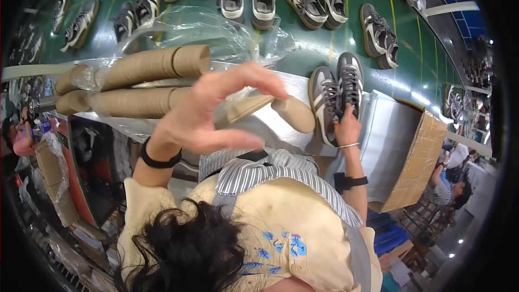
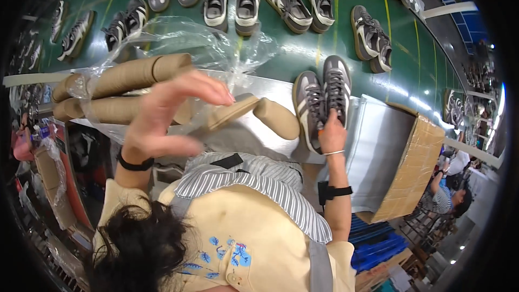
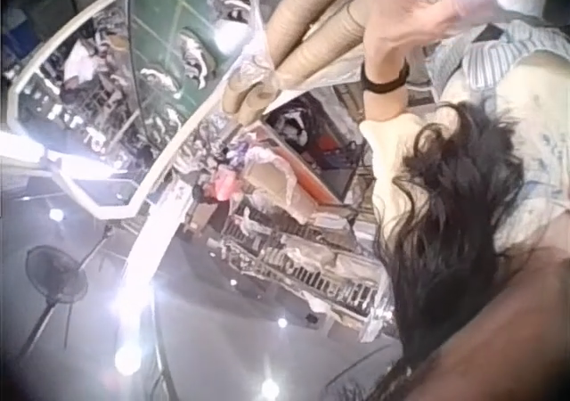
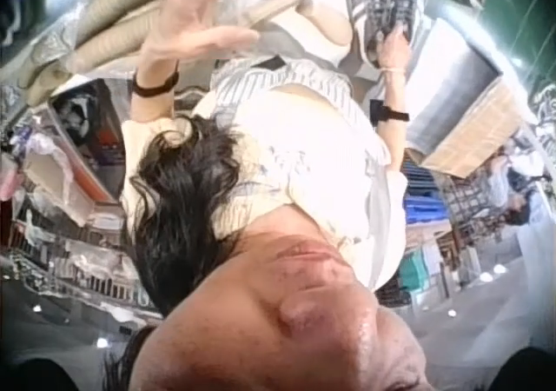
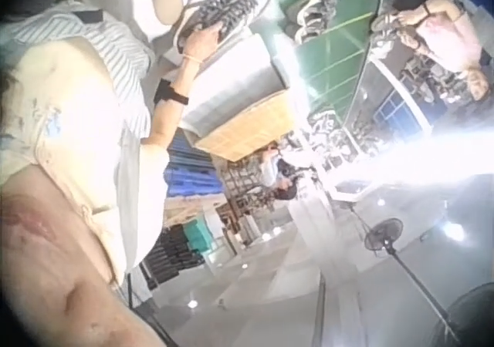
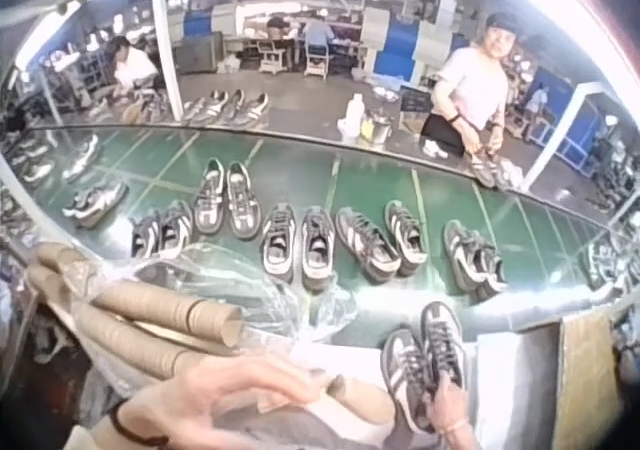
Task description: The recorder is cleaning and stuffing shoes on a conveyor belt in a shoe manufacturing environment.
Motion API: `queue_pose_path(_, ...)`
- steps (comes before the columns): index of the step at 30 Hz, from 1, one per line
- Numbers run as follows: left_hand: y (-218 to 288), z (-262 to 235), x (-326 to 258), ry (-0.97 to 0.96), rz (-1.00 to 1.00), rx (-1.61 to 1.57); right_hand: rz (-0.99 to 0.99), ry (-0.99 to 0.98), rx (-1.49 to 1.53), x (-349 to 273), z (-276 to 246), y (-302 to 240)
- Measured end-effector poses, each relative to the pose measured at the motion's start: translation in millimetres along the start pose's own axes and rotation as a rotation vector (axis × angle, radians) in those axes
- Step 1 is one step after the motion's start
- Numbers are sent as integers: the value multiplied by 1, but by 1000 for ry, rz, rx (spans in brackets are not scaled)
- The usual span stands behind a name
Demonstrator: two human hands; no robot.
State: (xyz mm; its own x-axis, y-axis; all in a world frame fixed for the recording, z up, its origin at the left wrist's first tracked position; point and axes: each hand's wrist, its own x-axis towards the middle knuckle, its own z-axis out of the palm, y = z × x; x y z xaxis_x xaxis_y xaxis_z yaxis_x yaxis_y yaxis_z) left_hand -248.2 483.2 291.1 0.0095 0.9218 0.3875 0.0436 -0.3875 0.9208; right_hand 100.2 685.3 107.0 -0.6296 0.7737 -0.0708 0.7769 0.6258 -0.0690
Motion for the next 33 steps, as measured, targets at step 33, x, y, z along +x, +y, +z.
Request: queue_pose_path(33, -11, -35, -120, 72, -391, 248, -778, -200, 1275, 20, -127, -261)
